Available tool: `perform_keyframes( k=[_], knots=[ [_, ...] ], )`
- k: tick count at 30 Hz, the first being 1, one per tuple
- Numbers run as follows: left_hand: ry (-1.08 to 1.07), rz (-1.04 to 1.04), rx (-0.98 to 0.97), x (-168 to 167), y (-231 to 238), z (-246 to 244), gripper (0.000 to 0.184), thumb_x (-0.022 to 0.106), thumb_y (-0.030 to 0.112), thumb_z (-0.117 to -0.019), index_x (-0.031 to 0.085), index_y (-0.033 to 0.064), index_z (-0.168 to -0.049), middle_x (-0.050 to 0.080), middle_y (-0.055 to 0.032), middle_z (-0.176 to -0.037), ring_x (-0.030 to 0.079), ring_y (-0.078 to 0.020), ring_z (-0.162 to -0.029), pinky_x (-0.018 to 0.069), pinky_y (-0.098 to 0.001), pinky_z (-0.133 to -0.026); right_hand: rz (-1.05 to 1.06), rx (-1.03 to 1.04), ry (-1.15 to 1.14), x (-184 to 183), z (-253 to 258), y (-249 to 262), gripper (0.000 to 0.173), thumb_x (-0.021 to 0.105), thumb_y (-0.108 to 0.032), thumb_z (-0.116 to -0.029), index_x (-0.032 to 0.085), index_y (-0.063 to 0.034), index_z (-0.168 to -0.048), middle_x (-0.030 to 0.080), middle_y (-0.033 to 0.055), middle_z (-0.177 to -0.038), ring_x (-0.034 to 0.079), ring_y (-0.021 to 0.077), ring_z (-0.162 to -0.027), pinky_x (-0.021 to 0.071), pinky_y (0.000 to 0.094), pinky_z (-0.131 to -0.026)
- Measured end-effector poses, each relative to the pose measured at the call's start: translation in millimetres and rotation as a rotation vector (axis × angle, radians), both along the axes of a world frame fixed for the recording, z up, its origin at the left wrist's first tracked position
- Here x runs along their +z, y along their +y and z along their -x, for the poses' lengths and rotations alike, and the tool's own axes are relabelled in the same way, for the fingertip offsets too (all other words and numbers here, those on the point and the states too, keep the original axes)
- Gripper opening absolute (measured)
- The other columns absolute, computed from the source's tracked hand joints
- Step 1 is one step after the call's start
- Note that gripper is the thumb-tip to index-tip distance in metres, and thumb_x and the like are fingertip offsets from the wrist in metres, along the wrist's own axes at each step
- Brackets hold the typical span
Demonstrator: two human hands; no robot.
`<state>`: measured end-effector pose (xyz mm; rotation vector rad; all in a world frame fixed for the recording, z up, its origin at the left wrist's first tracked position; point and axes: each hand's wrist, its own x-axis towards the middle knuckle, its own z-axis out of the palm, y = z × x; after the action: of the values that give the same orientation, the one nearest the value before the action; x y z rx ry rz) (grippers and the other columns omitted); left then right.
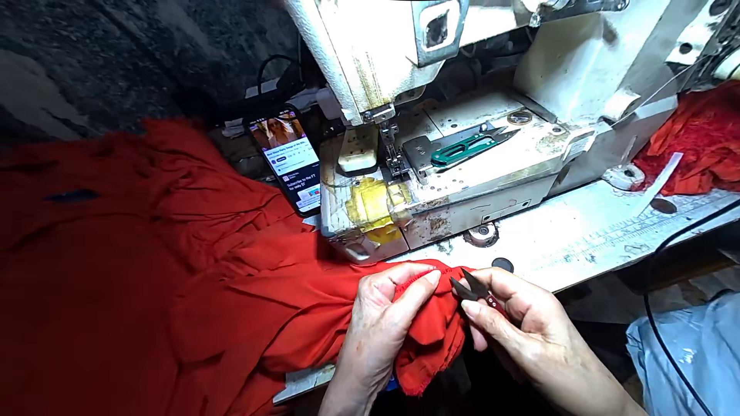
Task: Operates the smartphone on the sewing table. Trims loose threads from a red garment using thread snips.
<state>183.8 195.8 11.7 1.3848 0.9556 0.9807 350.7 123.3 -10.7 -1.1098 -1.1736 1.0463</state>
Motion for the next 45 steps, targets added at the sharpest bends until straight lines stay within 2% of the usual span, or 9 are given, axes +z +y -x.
perform_keyframes(
  k=[17,19,23,29,33,38,40,42,45],
  knots=[
    [0.016,-0.042,-0.050,-3,1,2,0.015,0.066,0.011,-0.0936,0.081,0.0094,-0.093,0.074,-0.0056,-0.081,0.069,-0.0104,-0.074,0.0568,-0.0228,-0.066,0.063,-0.042,-0.028,-1,5,4,0.016,0.057,-0.013,-0.0992,0.069,-0.0107,-0.108,0.059,-0.0044,-0.062,0.048,0.0009,-0.044,0.0386,0.0152,-0.039],
    [0.002,-0.029,-0.053,-2,1,3,0.015,0.066,0.010,-0.0942,0.080,0.0084,-0.093,0.073,-0.0062,-0.078,0.069,-0.0101,-0.071,0.0564,-0.0221,-0.064,0.061,-0.001,0.056,-1,4,6,0.014,0.057,-0.012,-0.0999,0.069,-0.0095,-0.108,0.059,-0.0024,-0.062,0.047,0.0016,-0.044,0.0376,0.0153,-0.039],
    [-0.030,0.011,-0.050,0,0,3,0.016,0.064,0.013,-0.0958,0.079,0.0080,-0.091,0.071,-0.0064,-0.075,0.067,-0.0092,-0.067,0.0549,-0.0209,-0.061,-0.068,0.115,0.532,-9,11,3,0.014,0.053,-0.006,-0.1037,0.062,-0.0016,-0.113,0.063,0.0027,-0.067,0.051,-0.0002,-0.045,0.0434,0.0145,-0.040],
    [-0.044,0.005,-0.062,-2,0,5,0.016,0.064,0.011,-0.0940,0.079,0.0076,-0.091,0.072,-0.0063,-0.077,0.068,-0.0096,-0.070,0.0560,-0.0218,-0.063,-0.051,0.062,0.350,-13,14,2,0.012,0.054,-0.006,-0.1042,0.061,-0.0007,-0.112,0.067,0.0013,-0.073,0.053,-0.0001,-0.048,0.0446,0.0146,-0.041],
    [-0.042,-0.046,-0.098,-5,1,7,0.013,0.068,0.009,-0.0893,0.080,0.0072,-0.094,0.074,-0.0060,-0.084,0.070,-0.0097,-0.077,0.0578,-0.0224,-0.070,0.093,0.009,0.333,6,14,2,0.009,0.056,-0.005,-0.1024,0.064,-0.0038,-0.099,0.065,-0.0002,-0.065,0.053,0.0006,-0.044,0.0441,0.0148,-0.040],
    [-0.033,-0.038,-0.032,-5,1,3,0.011,0.069,0.011,-0.0912,0.079,0.0082,-0.087,0.072,-0.0055,-0.075,0.067,-0.0089,-0.068,0.0553,-0.0211,-0.062,0.065,-0.133,0.760,22,6,0,0.017,0.047,-0.004,-0.1024,0.064,-0.0006,-0.101,0.062,0.0078,-0.059,0.055,0.0063,-0.039,0.0477,0.0199,-0.037],
    [-0.045,-0.006,-0.012,-3,0,3,0.011,0.069,0.009,-0.0899,0.079,0.0080,-0.085,0.071,-0.0057,-0.074,0.066,-0.0090,-0.067,0.0545,-0.0212,-0.061,0.119,-0.194,0.668,28,-2,2,0.016,0.046,-0.003,-0.1047,0.060,-0.0017,-0.099,0.060,0.0095,-0.058,0.054,0.0079,-0.037,0.0482,0.0211,-0.035],
    [-0.049,0.007,-0.016,-2,0,3,0.011,0.069,0.009,-0.0887,0.078,0.0082,-0.082,0.069,-0.0044,-0.071,0.064,-0.0072,-0.064,0.0523,-0.0194,-0.059,0.185,-0.212,0.498,29,-5,3,0.012,0.053,-0.002,-0.1029,0.063,-0.0017,-0.096,0.062,0.0099,-0.060,0.056,0.0081,-0.040,0.0482,0.0199,-0.037],
    [-0.048,0.010,-0.020,-2,1,3,0.012,0.067,0.008,-0.0886,0.078,0.0086,-0.083,0.070,-0.0037,-0.071,0.065,-0.0063,-0.064,0.0529,-0.0191,-0.059,0.002,-0.273,0.134,17,-9,0,0.006,0.059,-0.003,-0.0974,0.064,-0.0051,-0.097,0.067,0.0020,-0.065,0.058,0.0042,-0.047,0.0489,0.0169,-0.043]
  ],
)
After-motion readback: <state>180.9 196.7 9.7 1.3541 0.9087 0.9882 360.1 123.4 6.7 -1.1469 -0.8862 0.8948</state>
